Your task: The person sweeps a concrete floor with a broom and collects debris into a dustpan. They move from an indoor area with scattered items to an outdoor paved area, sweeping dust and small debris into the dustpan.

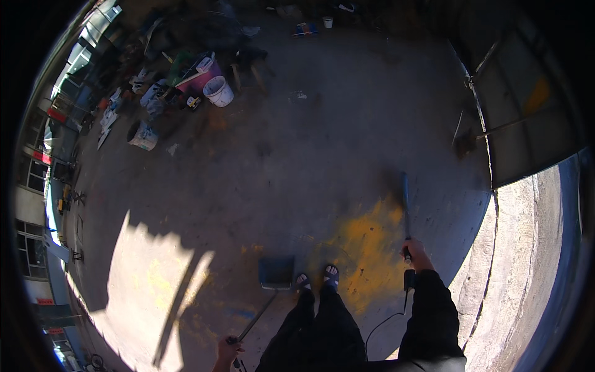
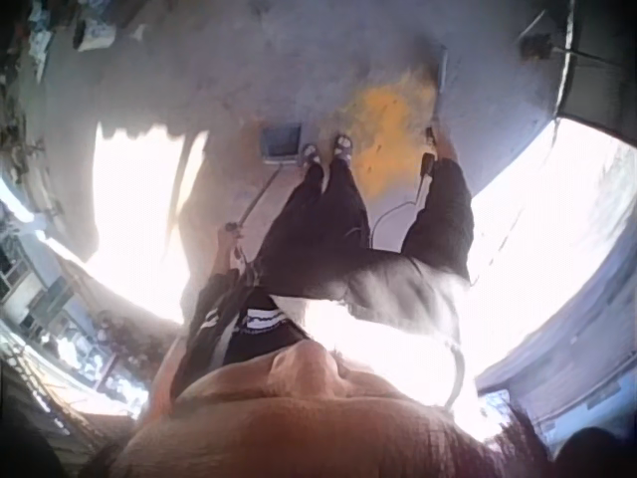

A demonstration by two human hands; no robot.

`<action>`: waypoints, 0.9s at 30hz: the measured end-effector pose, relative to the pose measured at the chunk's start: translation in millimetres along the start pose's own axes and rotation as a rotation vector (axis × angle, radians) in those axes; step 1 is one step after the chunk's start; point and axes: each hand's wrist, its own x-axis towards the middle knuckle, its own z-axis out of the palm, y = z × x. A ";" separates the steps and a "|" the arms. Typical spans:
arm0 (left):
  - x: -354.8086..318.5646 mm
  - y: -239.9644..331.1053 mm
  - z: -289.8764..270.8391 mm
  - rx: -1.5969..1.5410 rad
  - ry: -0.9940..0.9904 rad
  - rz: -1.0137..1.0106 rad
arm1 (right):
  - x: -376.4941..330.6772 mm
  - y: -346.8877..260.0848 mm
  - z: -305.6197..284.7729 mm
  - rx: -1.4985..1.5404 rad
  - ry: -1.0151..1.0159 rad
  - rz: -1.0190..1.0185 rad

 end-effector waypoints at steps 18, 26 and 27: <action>68.5 30.8 19.8 0.510 -0.068 0.263 | -196.5 39.4 116.9 -0.835 -0.323 0.063; 99.6 123.9 83.9 0.915 -0.114 0.447 | -246.8 63.3 53.6 -0.366 -0.048 0.226; 102.1 136.2 96.4 0.923 -0.109 0.424 | -242.2 63.3 51.9 -0.305 -0.016 0.210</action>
